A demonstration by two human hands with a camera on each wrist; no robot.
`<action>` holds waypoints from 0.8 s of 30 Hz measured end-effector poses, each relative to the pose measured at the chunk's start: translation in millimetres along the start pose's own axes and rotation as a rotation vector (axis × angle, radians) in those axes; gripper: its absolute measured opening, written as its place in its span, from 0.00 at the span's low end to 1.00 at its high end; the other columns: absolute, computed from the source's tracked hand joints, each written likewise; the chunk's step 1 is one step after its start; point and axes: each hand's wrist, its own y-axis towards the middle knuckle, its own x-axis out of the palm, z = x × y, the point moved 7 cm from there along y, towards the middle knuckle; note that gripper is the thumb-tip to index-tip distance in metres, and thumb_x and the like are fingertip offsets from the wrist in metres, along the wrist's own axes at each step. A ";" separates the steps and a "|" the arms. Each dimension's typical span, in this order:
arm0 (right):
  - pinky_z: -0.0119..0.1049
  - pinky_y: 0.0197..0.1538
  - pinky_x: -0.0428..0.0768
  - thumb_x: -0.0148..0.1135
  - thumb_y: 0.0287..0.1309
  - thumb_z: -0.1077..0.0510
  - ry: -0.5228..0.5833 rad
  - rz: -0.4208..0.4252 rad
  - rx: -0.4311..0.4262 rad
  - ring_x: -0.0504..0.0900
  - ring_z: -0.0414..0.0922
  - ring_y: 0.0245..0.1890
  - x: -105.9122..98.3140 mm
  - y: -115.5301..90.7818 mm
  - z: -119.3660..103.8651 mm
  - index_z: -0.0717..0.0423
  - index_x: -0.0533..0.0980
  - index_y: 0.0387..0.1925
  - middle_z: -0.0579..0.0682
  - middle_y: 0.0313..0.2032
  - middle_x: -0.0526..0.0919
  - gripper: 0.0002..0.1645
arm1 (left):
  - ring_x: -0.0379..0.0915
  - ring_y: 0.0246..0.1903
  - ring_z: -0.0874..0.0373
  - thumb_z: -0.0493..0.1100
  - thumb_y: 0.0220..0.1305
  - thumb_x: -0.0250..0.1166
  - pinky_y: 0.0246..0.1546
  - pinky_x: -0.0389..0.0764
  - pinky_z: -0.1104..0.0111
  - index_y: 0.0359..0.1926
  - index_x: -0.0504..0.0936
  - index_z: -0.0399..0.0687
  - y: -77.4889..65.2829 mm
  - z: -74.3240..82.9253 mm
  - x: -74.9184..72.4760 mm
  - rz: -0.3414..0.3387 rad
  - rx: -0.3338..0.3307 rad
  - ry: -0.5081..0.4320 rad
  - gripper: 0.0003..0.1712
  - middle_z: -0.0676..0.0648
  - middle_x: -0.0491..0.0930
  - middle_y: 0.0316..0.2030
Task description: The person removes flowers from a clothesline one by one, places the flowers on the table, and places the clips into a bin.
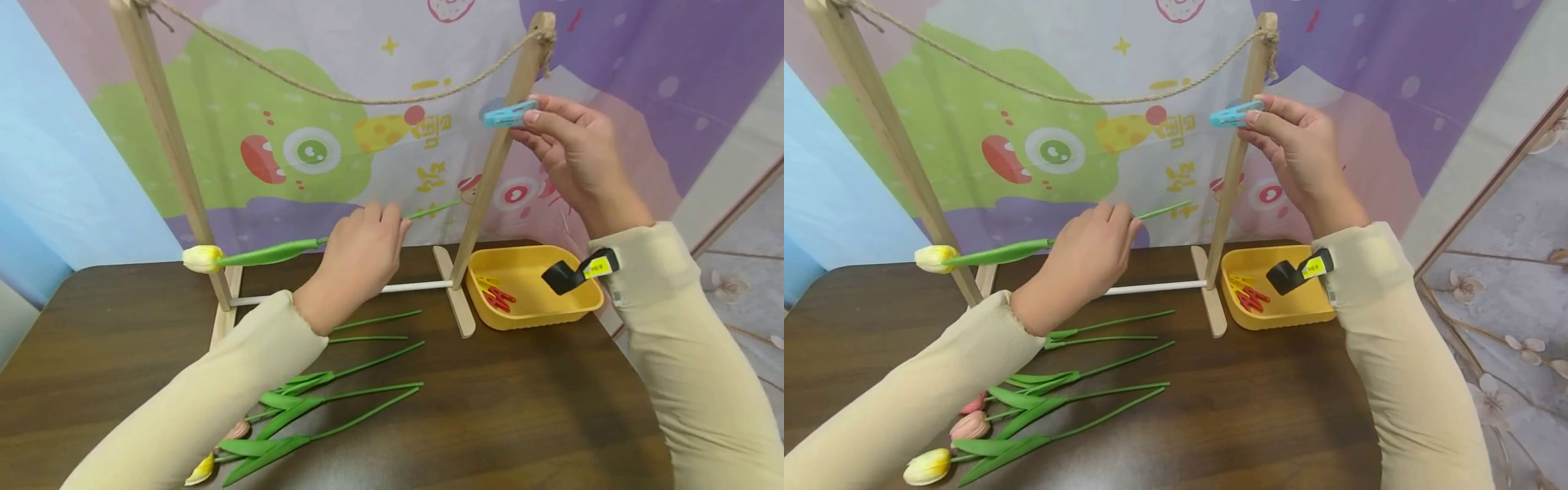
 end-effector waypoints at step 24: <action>0.36 0.42 0.82 0.57 0.54 0.75 0.109 0.101 0.184 0.84 0.50 0.31 -88.7 -45.1 63.4 0.70 0.80 0.34 0.57 0.34 0.83 0.07 | 0.63 0.18 0.50 0.45 0.65 0.58 0.19 0.60 0.65 0.22 0.69 0.42 -99.3 2.1 12.0 -0.039 -0.126 0.104 0.16 0.45 0.65 0.18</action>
